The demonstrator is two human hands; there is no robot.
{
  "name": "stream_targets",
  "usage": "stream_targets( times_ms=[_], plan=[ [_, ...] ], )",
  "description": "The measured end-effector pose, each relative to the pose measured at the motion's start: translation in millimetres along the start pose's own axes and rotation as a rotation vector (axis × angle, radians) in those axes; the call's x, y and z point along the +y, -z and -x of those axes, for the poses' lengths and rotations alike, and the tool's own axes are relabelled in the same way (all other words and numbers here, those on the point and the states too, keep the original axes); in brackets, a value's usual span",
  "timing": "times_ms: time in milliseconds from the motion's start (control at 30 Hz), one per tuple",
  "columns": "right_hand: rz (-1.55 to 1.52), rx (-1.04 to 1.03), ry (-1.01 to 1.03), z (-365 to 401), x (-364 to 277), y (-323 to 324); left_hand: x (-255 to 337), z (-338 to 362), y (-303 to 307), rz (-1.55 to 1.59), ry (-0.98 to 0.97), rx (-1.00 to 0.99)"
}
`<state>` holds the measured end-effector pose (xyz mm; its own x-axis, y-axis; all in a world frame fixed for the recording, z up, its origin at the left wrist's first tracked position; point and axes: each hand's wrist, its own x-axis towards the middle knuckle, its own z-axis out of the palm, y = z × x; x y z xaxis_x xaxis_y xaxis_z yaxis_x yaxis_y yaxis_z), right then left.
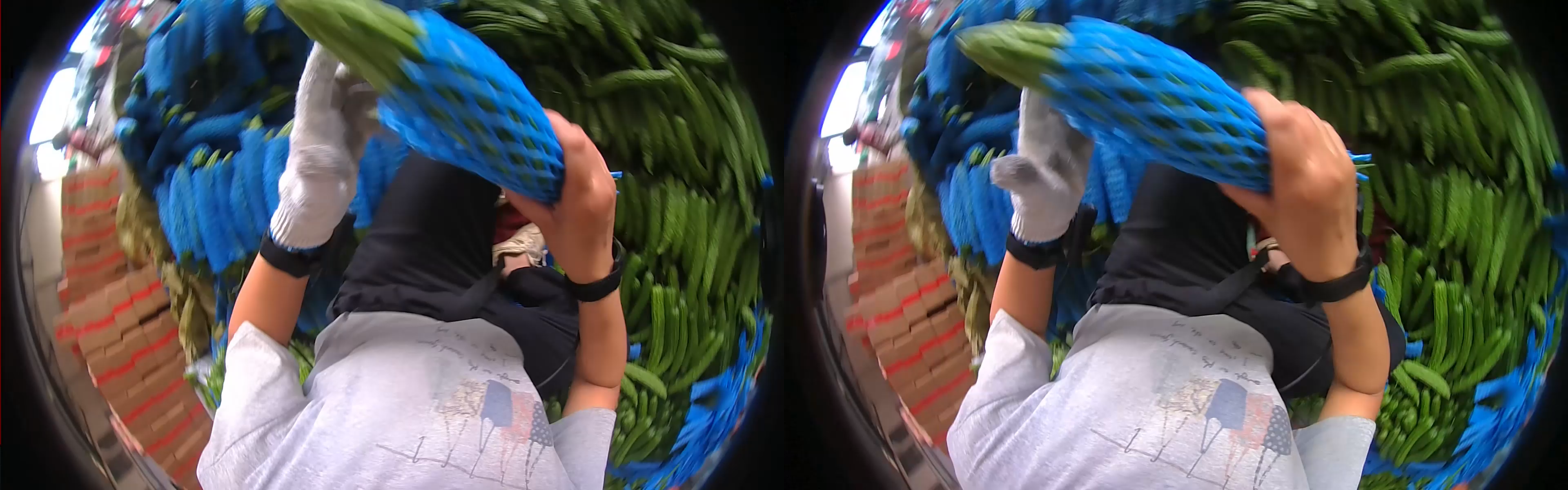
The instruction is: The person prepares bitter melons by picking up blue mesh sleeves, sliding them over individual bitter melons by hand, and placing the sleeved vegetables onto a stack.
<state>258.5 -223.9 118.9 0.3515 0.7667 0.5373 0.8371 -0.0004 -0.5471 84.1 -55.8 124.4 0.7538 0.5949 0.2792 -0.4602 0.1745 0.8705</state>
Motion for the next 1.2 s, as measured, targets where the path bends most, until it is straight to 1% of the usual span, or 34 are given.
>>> stream_targets(
  times_ms=[33, 67, 100, 133, 167, 233, 300, 333, 367, 400, 433, 467, 500, 533, 567, 600, 633, 700, 767, 800, 833, 933, 1000, 1033, 1100, 1167, 1200],
  plan=[
    [-0.042, 0.021, 0.085, -14.7, -17.9, -20.3, 2.3, 10.4, 10.4, -0.141, -0.017, 0.111],
    [-0.087, -0.057, 0.152, -27.4, -40.7, -37.4, 9.9, 19.7, 13.4, -0.172, 0.012, 0.182],
    [-0.178, -0.281, 0.166, -35.3, -63.4, -49.3, 26.6, 26.4, 10.7, -0.035, 0.047, 0.199],
    [-0.267, -0.329, 0.184, -37.5, -78.5, -63.7, 43.1, 33.0, 7.9, 0.103, 0.080, 0.222],
    [-0.356, -0.384, 0.199, -37.1, -90.9, -75.5, 62.7, 41.7, 24.6, -0.085, 0.091, 0.277],
    [-0.451, -0.458, 0.334, -42.4, -88.5, -79.7, 102.6, 70.4, 69.5, -0.118, 0.157, 0.366],
    [-0.469, -0.462, 0.239, -42.9, -70.2, -68.3, 135.6, 110.6, 117.6, -0.347, 0.044, 0.465],
    [-0.436, -0.445, 0.176, -42.2, -56.0, -60.2, 148.9, 134.0, 141.4, -0.395, -0.013, 0.599],
    [-0.341, -0.381, 0.181, -39.2, -34.3, -55.6, 159.7, 160.1, 164.9, -0.442, -0.071, 0.730],
    [-0.295, -0.399, 0.070, -32.4, -13.0, -47.6, 170.0, 192.0, 186.6, -0.535, -0.027, 0.859],
    [-0.393, -0.352, -0.079, -21.7, 5.7, -43.3, 175.7, 228.0, 204.9, -0.628, 0.022, 0.990],
    [-0.287, -0.348, -0.100, -11.5, 29.0, -34.0, 175.0, 264.7, 222.9, -0.693, 0.111, 1.172],
    [-0.273, -0.336, -0.152, 0.3, 49.2, -25.1, 166.4, 301.0, 241.1, -0.754, 0.200, 1.350],
    [-0.281, -0.317, -0.184, 12.8, 66.9, -18.4, 148.5, 341.7, 260.3, -0.871, 0.251, 1.440],
    [-0.297, -0.327, -0.275, 26.0, 85.0, -10.7, 129.1, 378.7, 274.7, -0.988, 0.306, 1.526],
    [-0.295, -0.332, -0.361, 37.0, 95.1, -3.0, 109.5, 403.8, 274.7, -1.060, 0.453, 1.541],
    [-0.243, -0.340, -0.393, 49.1, 109.4, 3.5, 89.6, 421.9, 269.6, -1.129, 0.603, 1.549],
    [-0.176, -0.350, -0.465, 72.1, 134.8, 12.2, 61.3, 443.8, 267.0, -1.211, 0.887, 1.390],
    [-0.153, -0.356, -0.576, 96.1, 162.4, 17.7, 44.3, 434.1, 262.2, -1.309, 1.022, 1.269],
    [-0.142, -0.361, -0.630, 109.1, 177.9, 22.3, 33.5, 454.0, 286.0, -1.376, 1.040, 1.202],
    [-0.143, -0.361, -0.682, 124.7, 195.5, 27.8, 39.8, 421.1, 273.3, -1.456, 1.237, 1.172],
    [-0.147, -0.350, -0.847, 178.9, 256.3, 47.6, 38.6, 430.6, 302.5, -1.719, 1.105, 0.811],
    [-0.137, -0.318, -0.986, 226.1, 295.4, 66.1, 40.7, 452.4, 317.5, -1.744, 1.054, 0.829],
    [-0.172, -0.264, -1.098, 249.2, 308.6, 74.5, 40.5, 460.1, 320.4, -1.755, 1.032, 0.835],
    [-0.268, -0.121, -1.264, 276.9, 303.5, 83.2, 37.9, 459.1, 302.5, -1.559, 1.261, 1.027],
    [-0.296, -0.062, -1.359, 292.0, 293.9, 86.4, 19.5, 460.8, 291.7, -1.399, 1.463, 0.974],
    [-0.306, -0.059, -1.366, 294.9, 290.6, 86.8, 4.7, 458.4, 285.4, -1.340, 1.488, 0.924]
  ],
)
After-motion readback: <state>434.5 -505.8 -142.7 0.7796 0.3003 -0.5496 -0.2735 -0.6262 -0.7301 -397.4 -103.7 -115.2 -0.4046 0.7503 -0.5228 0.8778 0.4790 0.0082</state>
